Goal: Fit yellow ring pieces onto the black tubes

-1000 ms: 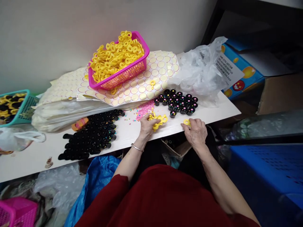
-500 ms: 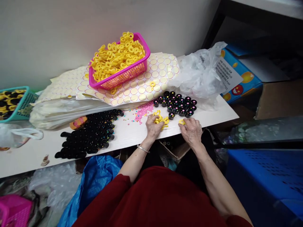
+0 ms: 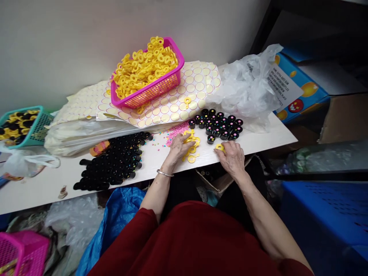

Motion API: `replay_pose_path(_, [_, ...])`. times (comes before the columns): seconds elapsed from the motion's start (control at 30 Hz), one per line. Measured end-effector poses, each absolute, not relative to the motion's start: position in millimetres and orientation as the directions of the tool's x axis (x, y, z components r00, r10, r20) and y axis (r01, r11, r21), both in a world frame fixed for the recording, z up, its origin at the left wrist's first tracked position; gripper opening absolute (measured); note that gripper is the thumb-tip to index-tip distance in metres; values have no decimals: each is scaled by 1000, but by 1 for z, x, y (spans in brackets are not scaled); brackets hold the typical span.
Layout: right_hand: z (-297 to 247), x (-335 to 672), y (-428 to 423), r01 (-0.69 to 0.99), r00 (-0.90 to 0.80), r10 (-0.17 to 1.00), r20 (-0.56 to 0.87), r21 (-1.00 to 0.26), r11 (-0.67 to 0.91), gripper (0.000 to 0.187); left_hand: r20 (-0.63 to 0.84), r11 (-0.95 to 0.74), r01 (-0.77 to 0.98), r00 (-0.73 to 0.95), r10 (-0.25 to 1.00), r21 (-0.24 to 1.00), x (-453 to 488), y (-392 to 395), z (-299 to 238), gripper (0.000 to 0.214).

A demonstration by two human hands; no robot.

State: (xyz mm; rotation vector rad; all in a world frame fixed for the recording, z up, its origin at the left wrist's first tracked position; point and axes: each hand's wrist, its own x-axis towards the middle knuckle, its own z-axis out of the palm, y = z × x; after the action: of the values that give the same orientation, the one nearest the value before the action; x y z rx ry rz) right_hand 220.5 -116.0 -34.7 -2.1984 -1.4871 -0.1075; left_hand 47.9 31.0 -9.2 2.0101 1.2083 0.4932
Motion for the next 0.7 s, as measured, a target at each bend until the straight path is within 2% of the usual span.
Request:
replay_pose_path(0.07, [-37, 220, -118, 875, 416, 830, 372, -412, -254, 27, -14, -324, 637, 466, 884, 699, 45, 27, -5, 45])
replay_pose_path(0.2, [-39, 216, -124, 821, 459, 773, 438, -541, -182, 25, 194, -444, 710, 408, 892, 547, 56, 10, 6, 35])
replay_pose_path(0.27, [-38, 215, -126, 791, 479, 752, 454, -594, -146, 25, 240, -540, 692, 489, 839, 480, 71, 1, 8, 26])
replay_pose_path(0.37, [-34, 216, -130, 741, 508, 732, 454, -664, -103, 25, 202, -615, 667, 592, 780, 420, 98, -8, 4, 26])
replay_pose_path(0.53, [-27, 220, -138, 672, 535, 741, 406, -736, -81, 25, 165, -606, 663, 604, 780, 440, 123, -9, -4, 21])
replay_pose_path(0.7, [-20, 218, -140, 687, 508, 752, 419, -724, -61, 26, 178, -642, 585, 655, 734, 495, 118, -19, -10, 14])
